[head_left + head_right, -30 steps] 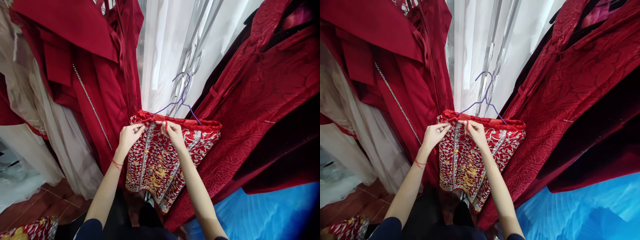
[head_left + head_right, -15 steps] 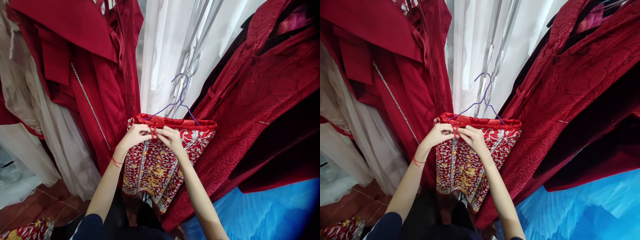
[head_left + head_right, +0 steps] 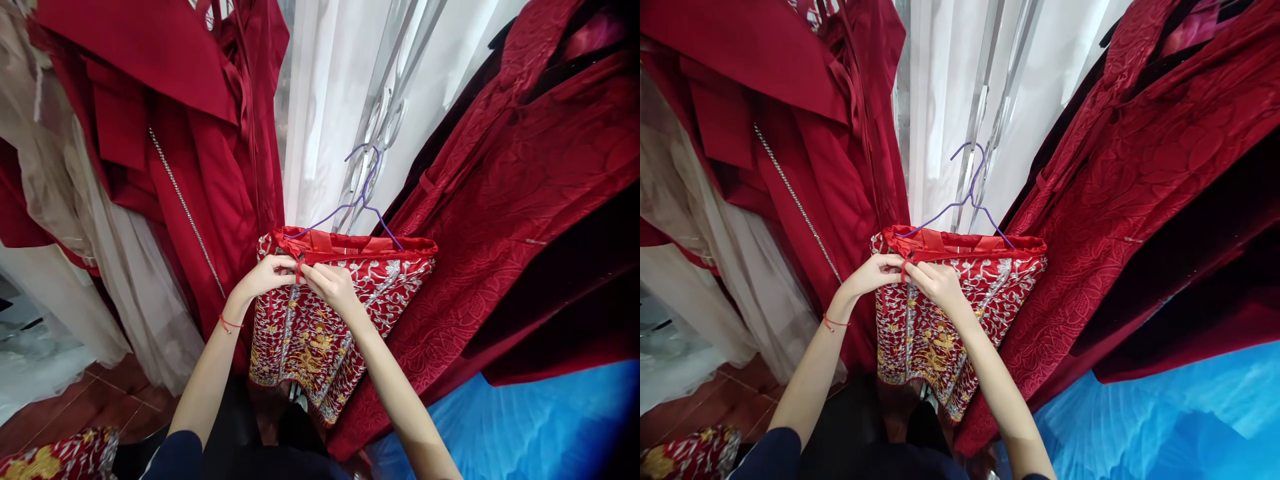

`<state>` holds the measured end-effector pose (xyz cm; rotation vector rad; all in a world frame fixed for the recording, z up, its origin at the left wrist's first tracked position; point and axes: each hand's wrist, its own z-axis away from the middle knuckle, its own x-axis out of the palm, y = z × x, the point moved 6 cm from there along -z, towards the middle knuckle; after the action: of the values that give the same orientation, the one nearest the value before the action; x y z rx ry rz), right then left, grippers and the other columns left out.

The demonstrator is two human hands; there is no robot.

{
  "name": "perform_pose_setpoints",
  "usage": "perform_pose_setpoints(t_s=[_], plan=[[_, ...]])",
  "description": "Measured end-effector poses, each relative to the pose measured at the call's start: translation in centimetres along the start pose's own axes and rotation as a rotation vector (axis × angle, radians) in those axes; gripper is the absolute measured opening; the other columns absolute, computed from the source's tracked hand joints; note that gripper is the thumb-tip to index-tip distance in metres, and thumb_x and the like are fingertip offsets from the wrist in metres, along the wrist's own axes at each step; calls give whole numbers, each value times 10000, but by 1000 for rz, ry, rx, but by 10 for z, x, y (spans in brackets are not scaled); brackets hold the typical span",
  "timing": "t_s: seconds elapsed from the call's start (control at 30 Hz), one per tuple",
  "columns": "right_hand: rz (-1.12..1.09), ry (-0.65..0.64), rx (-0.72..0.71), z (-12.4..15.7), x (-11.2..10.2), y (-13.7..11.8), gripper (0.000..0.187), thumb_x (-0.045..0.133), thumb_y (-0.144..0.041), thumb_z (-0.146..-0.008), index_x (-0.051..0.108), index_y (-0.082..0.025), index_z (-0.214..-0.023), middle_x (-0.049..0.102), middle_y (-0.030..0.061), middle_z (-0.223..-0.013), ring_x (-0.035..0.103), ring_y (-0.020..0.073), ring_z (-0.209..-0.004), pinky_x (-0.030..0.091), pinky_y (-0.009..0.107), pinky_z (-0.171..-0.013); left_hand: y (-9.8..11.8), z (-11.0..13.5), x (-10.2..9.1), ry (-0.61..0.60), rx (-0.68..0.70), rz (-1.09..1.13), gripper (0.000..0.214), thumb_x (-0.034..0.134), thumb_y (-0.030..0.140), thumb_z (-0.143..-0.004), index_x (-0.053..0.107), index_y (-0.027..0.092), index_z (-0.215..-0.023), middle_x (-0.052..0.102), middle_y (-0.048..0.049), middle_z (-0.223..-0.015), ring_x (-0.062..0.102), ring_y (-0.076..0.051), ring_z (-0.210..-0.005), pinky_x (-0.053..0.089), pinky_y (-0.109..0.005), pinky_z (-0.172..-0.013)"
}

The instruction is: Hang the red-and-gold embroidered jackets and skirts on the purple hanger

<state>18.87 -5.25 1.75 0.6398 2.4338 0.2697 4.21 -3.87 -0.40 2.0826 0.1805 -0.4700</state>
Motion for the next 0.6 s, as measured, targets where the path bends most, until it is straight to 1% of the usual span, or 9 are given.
perform_pose_setpoints(t_s=[0.07, 0.13, 0.27, 0.33, 0.4, 0.47, 0.53, 0.6], plan=[[-1, 7, 34, 2, 3, 0, 203, 483, -244, -999, 650, -137, -1045, 599, 0, -659, 526, 97, -557, 355, 237, -541, -3, 0, -1, 93, 37, 68, 289, 748, 432, -762, 739, 144, -796, 595, -25, -775, 485, -115, -676, 388, -247, -610], [-14, -1, 100, 4, 6, 3, 190, 476, -240, -998, 627, -138, -1050, 625, 12, -691, 548, 101, -570, 367, 233, -545, -3, 0, -2, 186, 84, 85, 271, 740, 420, -775, 739, 149, -781, 598, -36, -785, 515, -126, -708, 403, -250, -620], [-69, -42, 290, 7, 15, 15, 190, 439, -231, -990, 596, -153, -1065, 667, 36, -790, 585, 104, -591, 368, 226, -524, 3, 0, 1, 293, 152, -15, 218, 676, 364, -841, 729, 163, -778, 599, -32, -804, 492, -99, -652, 384, -231, -572], [-98, -53, 377, 9, 20, 20, 197, 445, -247, -982, 590, -163, -1086, 687, 48, -843, 605, 111, -610, 373, 226, -519, 6, 1, 2, 331, 171, -83, 199, 641, 344, -866, 715, 167, -814, 612, -33, -839, 508, -97, -661, 393, -224, -576], [-112, -43, 442, 10, 23, 24, 205, 457, -260, -973, 590, -164, -1096, 706, 59, -885, 624, 122, -634, 381, 229, -521, 6, 1, 3, 367, 162, -125, 191, 591, 344, -898, 681, 176, -903, 634, -39, -888, 569, -113, -736, 438, -223, -638], [-112, -26, 487, 11, 25, 28, 207, 457, -258, -964, 596, -163, -1084, 717, 67, -914, 631, 128, -643, 382, 232, -523, 0, 1, 2, 396, 112, -122, 210, 515, 363, -940, 617, 187, -989, 647, -29, -863, 610, -120, -771, 469, -227, -693], [-117, -20, 516, 12, 27, 32, 206, 454, -247, -955, 602, -161, -1069, 722, 70, -926, 629, 126, -640, 384, 231, -530, -6, 1, -2, 428, 56, -112, 219, 453, 385, -967, 553, 195, -1014, 638, -4, -777, 618, -112, -715, 478, -222, -687], [-122, -14, 541, 12, 26, 38, 205, 457, -240, -947, 606, -162, -1063, 722, 66, -926, 628, 122, -644, 379, 227, -533, -9, 1, -9, 449, 39, -142, 212, 444, 398, -971, 518, 200, -996, 627, 8, -732, 626, -113, -689, 482, -220, -680]])
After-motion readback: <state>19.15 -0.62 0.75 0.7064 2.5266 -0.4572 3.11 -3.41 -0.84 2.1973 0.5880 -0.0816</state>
